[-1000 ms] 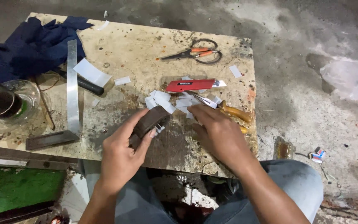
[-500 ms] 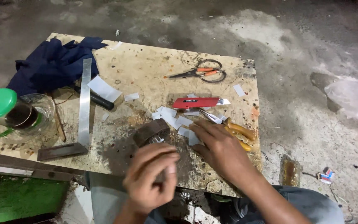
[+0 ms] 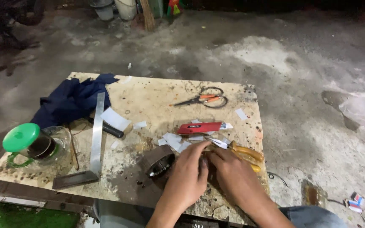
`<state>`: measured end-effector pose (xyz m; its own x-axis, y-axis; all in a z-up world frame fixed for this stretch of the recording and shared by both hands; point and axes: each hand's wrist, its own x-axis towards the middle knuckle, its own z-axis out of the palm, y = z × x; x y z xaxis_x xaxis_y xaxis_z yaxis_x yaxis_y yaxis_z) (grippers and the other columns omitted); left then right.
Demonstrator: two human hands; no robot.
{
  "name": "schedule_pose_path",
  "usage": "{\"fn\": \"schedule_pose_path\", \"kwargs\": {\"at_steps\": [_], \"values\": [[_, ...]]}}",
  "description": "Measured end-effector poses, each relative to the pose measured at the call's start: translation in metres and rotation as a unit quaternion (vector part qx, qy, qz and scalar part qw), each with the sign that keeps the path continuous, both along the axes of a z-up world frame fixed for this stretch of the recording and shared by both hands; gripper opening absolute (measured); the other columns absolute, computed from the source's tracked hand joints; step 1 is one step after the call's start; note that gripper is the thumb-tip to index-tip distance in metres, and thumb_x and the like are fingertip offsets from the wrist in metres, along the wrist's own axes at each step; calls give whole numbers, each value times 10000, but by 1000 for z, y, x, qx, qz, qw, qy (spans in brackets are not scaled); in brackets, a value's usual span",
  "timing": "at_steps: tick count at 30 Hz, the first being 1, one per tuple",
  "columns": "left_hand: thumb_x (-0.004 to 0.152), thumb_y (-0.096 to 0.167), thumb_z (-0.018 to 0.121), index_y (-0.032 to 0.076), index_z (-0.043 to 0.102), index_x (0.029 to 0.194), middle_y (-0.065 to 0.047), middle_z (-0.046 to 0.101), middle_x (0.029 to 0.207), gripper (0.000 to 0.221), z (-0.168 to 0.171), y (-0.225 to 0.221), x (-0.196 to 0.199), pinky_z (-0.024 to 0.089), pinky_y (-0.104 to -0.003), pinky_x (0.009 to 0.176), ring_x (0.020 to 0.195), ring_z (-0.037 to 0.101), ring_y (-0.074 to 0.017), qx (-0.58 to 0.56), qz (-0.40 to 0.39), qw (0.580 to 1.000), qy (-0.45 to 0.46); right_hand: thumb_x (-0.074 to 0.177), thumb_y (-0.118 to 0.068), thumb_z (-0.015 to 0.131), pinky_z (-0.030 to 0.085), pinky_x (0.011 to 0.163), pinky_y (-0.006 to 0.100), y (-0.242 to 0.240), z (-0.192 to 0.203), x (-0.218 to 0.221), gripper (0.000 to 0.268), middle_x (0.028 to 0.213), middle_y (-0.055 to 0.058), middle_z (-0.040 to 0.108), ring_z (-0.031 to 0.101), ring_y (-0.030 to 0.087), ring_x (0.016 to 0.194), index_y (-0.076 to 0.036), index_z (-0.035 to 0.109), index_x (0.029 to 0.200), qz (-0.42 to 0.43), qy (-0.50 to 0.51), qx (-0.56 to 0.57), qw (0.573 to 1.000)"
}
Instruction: Inserting thin white insulation strips into the slots of a metal motor stator core on a workbench.
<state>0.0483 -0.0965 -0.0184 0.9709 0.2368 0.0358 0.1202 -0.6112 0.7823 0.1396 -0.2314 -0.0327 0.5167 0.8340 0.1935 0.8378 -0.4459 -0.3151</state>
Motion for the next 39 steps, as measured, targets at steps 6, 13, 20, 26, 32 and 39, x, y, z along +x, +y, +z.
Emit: {"fn": "schedule_pose_path", "kwargs": {"at_steps": [6, 13, 20, 26, 32, 39], "values": [[1063, 72, 421, 198, 377, 1601, -62, 383, 1645, 554, 16, 4, 2, 333, -540, 1277, 1495, 383, -307, -51, -26, 995, 82, 762, 123, 664, 596, 618, 531, 1, -13, 7, 517, 1117, 103, 667, 675, 352, 1001, -117, 608, 1216, -46, 13, -90, 995], [1038, 48, 471, 190, 402, 1598, -104, 464, 1573, 583, -1, 9, -12, 441, -518, 1153, 1419, 485, -319, -51, -40, 998, 25, 791, 139, 650, 585, 670, 517, -1, -17, 2, 505, 1108, 165, 679, 674, 377, 962, -48, 594, 1256, -21, 18, -47, 999], [1021, 8, 467, 154, 403, 1576, -122, 428, 1579, 578, -10, 12, -14, 438, -542, 1146, 1432, 463, -337, -64, -65, 996, -14, 831, 22, 681, 621, 687, 576, -2, -14, -5, 492, 1277, 123, 614, 599, 399, 1145, -82, 584, 1301, -64, 15, -94, 993], [948, -51, 582, 123, 394, 1564, -132, 379, 1581, 667, -24, 9, -15, 418, -568, 1181, 1468, 416, -354, -26, -71, 997, -11, 817, 74, 705, 651, 738, 528, -2, -14, -7, 473, 1217, 159, 633, 654, 391, 1054, -58, 606, 1261, -52, -5, -87, 995], [967, -7, 614, 111, 424, 1551, -125, 451, 1540, 625, -30, 8, -18, 449, -558, 1148, 1357, 539, -363, -15, -52, 998, -25, 804, 19, 731, 661, 714, 542, -7, -13, -8, 491, 1291, 105, 601, 628, 390, 1125, -106, 605, 1262, -41, 4, -70, 997], [961, -6, 637, 186, 518, 1507, -98, 391, 1617, 590, -25, 6, -17, 373, -615, 1226, 1429, 491, -367, -30, -18, 999, -23, 855, -239, 830, 593, 790, 523, -14, -10, -5, 400, 1238, 100, 653, 613, 355, 1096, -89, 696, 1201, 20, 11, 32, 999]]}}
